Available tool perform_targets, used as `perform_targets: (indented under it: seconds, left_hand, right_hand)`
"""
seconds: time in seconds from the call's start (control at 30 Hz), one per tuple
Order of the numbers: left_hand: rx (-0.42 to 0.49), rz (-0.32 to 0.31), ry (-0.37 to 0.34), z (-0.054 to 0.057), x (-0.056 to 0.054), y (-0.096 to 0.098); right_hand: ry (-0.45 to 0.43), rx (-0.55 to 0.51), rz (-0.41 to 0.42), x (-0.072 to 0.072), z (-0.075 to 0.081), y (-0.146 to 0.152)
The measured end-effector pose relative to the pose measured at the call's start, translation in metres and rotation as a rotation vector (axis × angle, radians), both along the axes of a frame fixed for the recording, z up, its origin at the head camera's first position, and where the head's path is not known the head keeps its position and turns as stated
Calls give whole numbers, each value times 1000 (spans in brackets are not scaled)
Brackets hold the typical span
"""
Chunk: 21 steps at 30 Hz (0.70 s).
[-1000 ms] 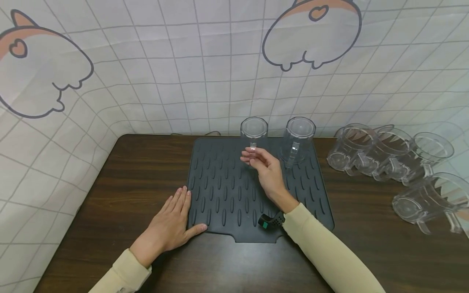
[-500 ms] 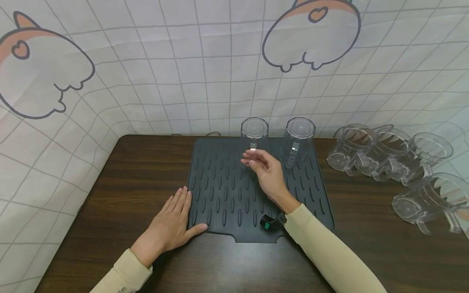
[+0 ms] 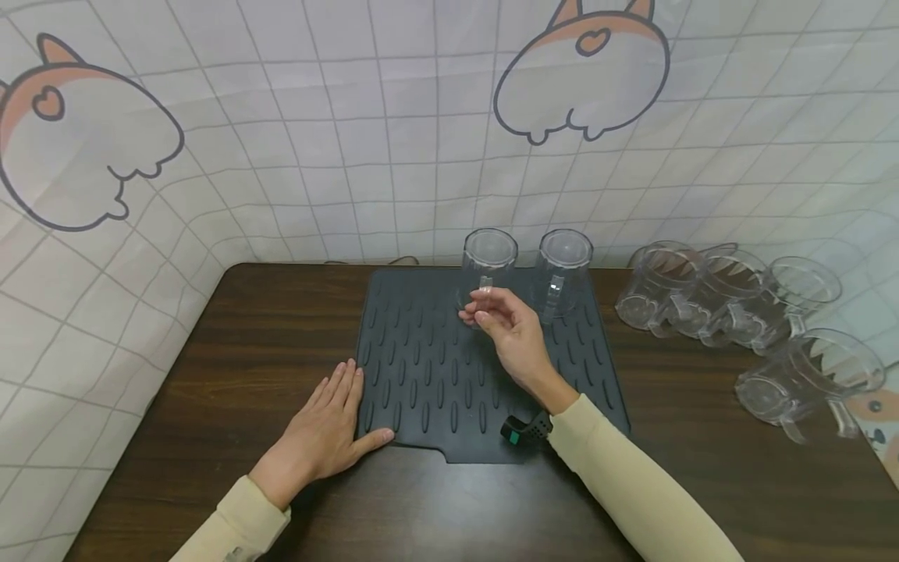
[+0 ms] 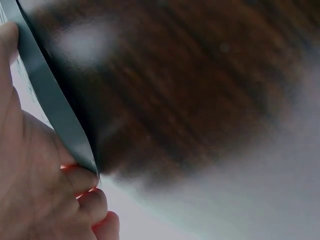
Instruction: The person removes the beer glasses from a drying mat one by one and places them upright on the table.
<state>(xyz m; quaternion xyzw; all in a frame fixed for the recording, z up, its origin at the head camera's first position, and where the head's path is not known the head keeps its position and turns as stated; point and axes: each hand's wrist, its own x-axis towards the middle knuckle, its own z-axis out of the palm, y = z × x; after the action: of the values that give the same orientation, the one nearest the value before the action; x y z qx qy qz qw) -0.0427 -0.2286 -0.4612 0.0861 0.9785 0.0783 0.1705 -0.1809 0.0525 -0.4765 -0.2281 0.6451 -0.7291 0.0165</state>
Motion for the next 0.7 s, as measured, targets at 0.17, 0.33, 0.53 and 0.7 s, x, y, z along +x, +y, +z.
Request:
perform_targets:
  seconds: [0.17, 0.33, 0.53, 0.7]
  left_hand:
    - [3, 1, 5, 0, 0, 0]
    - [6, 5, -3, -2, -1, 0]
    - [10, 6, -2, -3, -1, 0]
    - [16, 4, 4, -2, 0, -1]
  right_hand:
    - [11, 20, 1, 5, 8, 4]
    - [32, 32, 6, 9, 15, 8]
    - [56, 36, 21, 12, 23, 12]
    - [81, 57, 9, 16, 32, 17]
